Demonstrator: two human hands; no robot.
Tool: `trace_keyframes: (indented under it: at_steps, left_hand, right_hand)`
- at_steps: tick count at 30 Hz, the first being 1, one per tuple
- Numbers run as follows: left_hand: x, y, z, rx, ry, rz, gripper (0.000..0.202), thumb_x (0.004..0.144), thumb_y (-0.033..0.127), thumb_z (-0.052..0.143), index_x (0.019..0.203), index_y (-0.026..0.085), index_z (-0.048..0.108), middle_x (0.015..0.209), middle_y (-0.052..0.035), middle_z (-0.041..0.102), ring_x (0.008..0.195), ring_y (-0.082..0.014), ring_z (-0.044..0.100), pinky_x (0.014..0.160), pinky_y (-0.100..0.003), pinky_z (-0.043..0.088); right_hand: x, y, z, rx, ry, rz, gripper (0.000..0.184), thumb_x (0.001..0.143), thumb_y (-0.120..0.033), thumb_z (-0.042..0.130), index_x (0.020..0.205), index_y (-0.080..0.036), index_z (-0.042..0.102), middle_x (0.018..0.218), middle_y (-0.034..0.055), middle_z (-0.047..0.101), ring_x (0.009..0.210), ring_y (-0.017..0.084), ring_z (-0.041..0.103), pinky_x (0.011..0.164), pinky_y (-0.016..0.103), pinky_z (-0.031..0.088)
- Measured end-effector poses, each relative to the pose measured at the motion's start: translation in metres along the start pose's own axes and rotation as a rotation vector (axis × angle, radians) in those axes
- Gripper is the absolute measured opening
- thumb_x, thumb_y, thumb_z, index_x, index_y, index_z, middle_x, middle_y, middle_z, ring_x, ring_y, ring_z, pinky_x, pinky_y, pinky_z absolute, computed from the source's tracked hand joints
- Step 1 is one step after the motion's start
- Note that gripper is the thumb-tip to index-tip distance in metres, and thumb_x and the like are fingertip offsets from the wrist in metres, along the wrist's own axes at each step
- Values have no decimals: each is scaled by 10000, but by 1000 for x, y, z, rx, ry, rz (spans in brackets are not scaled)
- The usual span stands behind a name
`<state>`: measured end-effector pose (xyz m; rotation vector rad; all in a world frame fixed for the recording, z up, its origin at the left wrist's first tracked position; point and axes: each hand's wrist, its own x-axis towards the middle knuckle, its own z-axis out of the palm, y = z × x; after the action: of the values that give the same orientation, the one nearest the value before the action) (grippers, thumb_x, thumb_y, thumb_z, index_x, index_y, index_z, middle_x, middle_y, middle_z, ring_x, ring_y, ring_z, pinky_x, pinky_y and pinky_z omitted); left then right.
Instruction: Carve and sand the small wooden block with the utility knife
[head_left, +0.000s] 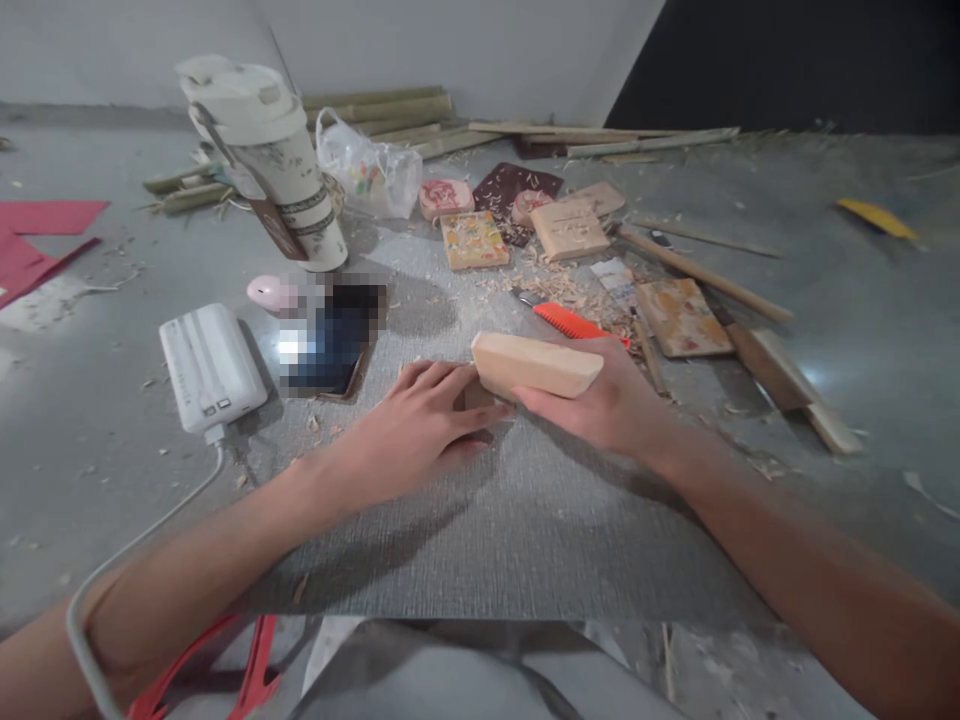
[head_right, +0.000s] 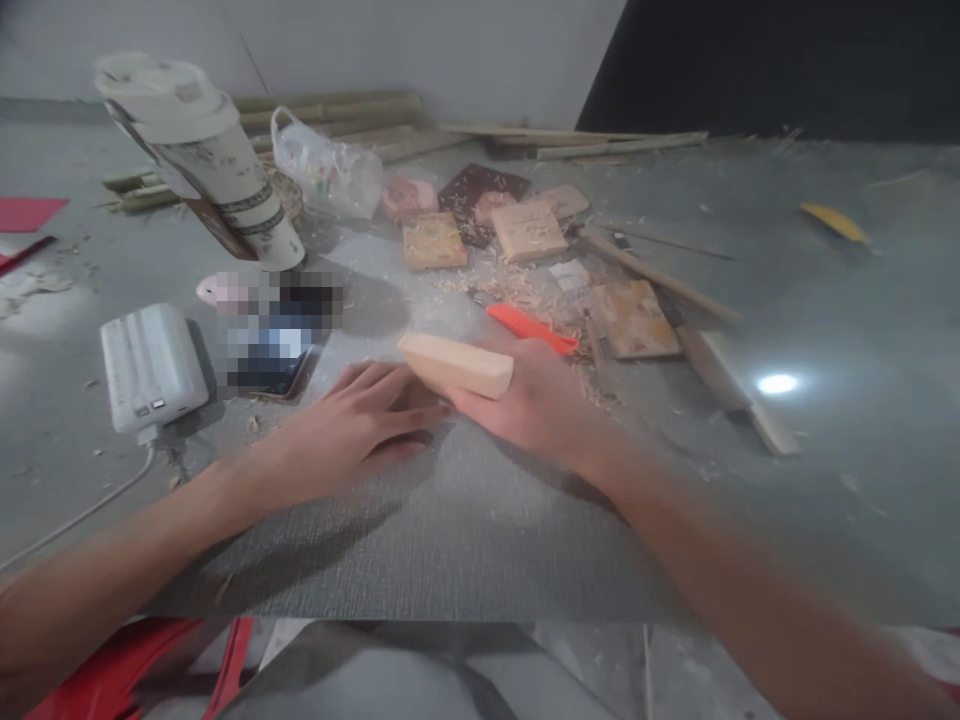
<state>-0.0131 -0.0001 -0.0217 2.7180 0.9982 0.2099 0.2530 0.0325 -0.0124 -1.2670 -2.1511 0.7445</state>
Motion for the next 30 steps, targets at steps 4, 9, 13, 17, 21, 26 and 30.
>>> trace_keyframes:
  at_steps: [4,9,13,17,21,26,30]
  left_hand:
    - [-1,0,1,3,3,9,476,1131,334,630,1606,337,629,1573,-154,551,1424,-379,543,1201,-615,454]
    - [-1,-1,3,-1,22,2,465,1130,345,620,1595,346,638,1417,-135,627,1363,-361,571,1182,-591,465]
    - [-1,-1,3,-4,27,9,459,1136,338,606,1594,342,636,1538,-144,577,1425,-372,541,1200,-605,449]
    - [-1,-1,2,0,5,7,470,1133,336,612,1603,337,628,1563,-150,566,1424,-378,544,1193,-613,456]
    - [0,0,1,-24,-8,-4,466,1123,337,623,1588,326,650,1411,-143,638,1382,-378,564,1180,-603,468]
    - [-1,0,2,-35,8,-5,471,1125,326,622,1595,355,634,1589,-137,559,1465,-379,523,1222,-610,429]
    - [-1,-1,2,-9,-4,2,480,1127,337,627,1607,348,624,1578,-148,571,1449,-382,540,1217,-614,435]
  right_hand:
    - [2,3,1,-55,113,-50,123,929,-372,801,1007,-278,788,928,49,811,857,295,763,811,450,600]
    - [-1,2,2,-21,-10,-11,165,949,-409,771,995,-250,768,849,39,791,741,252,732,654,380,545]
    - [0,3,1,-51,73,-28,148,941,-391,805,1037,-279,789,877,41,799,809,286,760,746,421,592]
    - [0,3,2,-35,71,-17,141,931,-365,812,1045,-284,796,932,53,822,822,296,771,740,434,602]
    - [-2,-1,2,-32,-24,9,159,943,-404,790,1013,-262,791,869,35,806,754,260,749,682,394,571]
    - [1,-1,-1,-87,85,-34,102,948,-363,788,1015,-286,779,862,42,779,831,292,750,767,424,590]
    - [2,-3,-1,-152,66,-77,85,971,-339,736,926,-267,742,785,33,729,754,263,709,717,393,539]
